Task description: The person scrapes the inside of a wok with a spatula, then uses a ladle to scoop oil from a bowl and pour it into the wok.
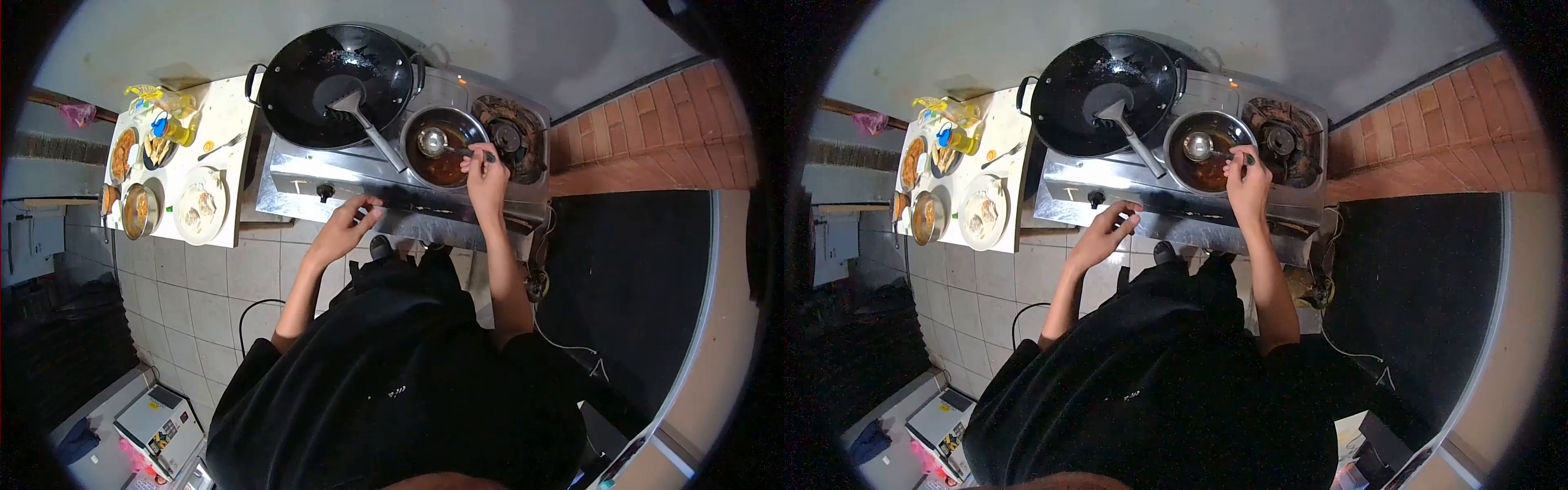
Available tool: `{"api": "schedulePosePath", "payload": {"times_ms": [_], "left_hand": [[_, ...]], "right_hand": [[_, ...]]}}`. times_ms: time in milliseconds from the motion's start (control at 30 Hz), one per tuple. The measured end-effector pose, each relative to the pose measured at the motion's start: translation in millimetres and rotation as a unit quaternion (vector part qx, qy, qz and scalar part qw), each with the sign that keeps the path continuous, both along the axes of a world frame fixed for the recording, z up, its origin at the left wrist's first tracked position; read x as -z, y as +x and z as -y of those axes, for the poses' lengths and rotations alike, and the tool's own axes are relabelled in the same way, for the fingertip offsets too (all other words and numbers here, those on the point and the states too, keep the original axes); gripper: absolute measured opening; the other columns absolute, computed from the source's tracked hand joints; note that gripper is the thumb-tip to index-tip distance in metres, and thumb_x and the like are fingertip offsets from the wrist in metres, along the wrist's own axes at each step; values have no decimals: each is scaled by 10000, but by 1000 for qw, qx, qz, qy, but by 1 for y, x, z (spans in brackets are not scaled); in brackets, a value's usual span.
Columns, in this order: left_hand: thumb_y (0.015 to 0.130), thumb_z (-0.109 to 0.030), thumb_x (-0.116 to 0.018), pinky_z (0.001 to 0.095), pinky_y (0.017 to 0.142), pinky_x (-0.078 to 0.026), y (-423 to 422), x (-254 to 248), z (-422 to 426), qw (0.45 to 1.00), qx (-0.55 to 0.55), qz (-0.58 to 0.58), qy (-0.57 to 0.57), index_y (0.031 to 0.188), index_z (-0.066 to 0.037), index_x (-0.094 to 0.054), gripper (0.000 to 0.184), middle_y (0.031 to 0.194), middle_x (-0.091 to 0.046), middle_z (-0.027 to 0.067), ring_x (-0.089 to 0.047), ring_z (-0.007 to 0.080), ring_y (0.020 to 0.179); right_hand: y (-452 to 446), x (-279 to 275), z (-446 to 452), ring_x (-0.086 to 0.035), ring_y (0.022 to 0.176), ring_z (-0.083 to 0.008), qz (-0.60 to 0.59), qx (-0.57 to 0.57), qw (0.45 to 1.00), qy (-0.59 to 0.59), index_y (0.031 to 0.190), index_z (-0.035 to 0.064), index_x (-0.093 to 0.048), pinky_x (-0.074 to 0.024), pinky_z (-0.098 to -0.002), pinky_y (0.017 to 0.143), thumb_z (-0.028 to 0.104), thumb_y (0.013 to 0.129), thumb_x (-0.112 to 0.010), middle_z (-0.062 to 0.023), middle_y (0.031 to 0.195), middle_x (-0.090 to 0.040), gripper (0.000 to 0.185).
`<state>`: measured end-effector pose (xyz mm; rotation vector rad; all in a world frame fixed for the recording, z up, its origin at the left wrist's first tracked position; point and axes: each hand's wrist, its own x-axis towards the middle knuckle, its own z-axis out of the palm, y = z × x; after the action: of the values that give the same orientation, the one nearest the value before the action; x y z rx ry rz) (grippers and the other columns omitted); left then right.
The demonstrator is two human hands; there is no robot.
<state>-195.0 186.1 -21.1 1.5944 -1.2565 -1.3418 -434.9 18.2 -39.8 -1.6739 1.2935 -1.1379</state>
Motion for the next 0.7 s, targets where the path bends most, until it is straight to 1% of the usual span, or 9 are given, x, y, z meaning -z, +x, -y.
{"api": "schedulePosePath", "payload": {"times_ms": [33, 67, 133, 167, 200, 267, 400, 700], "left_hand": [[1033, -394, -475, 289, 746, -463, -7, 9, 1, 999, -28, -6, -27, 1146, -10, -615, 423, 928, -615, 66, -571, 143, 823], [1033, -394, -475, 289, 746, -463, -8, 16, 1, 999, -28, -6, -24, 1146, -10, -615, 423, 928, -615, 66, -571, 143, 823], [1050, -497, -333, 289, 748, -450, -9, 20, 3, 994, -62, -90, 27, 1077, -3, -645, 584, 861, -605, 58, -567, 144, 810], [1048, -544, -228, 287, 747, -438, -14, 22, 3, 995, -75, -62, 16, 1027, -3, -658, 691, 828, -601, 53, -568, 144, 806], [1048, -544, -228, 287, 747, -438, -18, 23, 2, 995, -78, -62, 19, 1027, -3, -658, 691, 828, -601, 53, -568, 144, 806], [1052, -506, -293, 263, 684, -424, -25, 25, 3, 989, -120, -85, -3, 1034, -6, -666, 624, 810, -612, 38, -570, 121, 768], [1056, -488, -302, 264, 688, -427, -35, 22, 3, 989, -129, -75, -8, 1038, -5, -655, 598, 842, -612, 44, -570, 118, 771], [1061, -462, -316, 269, 703, -434, -44, 19, 8, 991, -106, -80, -11, 1046, -16, -628, 544, 858, -609, 41, -566, 117, 763]], "right_hand": [[-1, 1, 1, -684, 663, -149, 4, -6, 1000, 3, 998, -14, -610, -544, -281, 618, 74, 990, -501, -109, 708, -665, 141], [-1, 2, 2, -687, 660, -153, 8, -12, 1000, 6, 996, -12, -611, -544, -283, 613, 74, 987, -505, -110, 708, -665, 137], [-4, 2, 4, -690, 656, -158, 4, -18, 1000, 2, 997, -5, -611, -545, -289, 612, 72, 984, -507, -114, 711, -667, 131], [-4, 2, 5, -696, 661, -166, 3, -22, 1000, -1, 997, -4, -610, -546, -293, 610, 68, 980, -510, -117, 712, -667, 124], [-5, 3, 6, -701, 666, -173, 2, -26, 1000, -2, 996, -2, -609, -547, -297, 607, 63, 976, -514, -121, 713, -668, 118], [-7, 4, 7, -707, 675, -184, -8, -37, 999, -6, 996, -3, -608, -547, -301, 605, 58, 971, -517, -127, 720, -668, 112], [-10, 12, 8, -720, 693, -209, -3, -48, 999, -8, 994, -7, -604, -549, -310, 604, 45, 962, -524, -143, 743, -670, 101], [-15, 17, 6, -722, 694, -221, 8, -56, 998, 13, 1008, -4, -595, -544, -328, 595, 40, 962, -524, -149, 757, -668, 95]]}}
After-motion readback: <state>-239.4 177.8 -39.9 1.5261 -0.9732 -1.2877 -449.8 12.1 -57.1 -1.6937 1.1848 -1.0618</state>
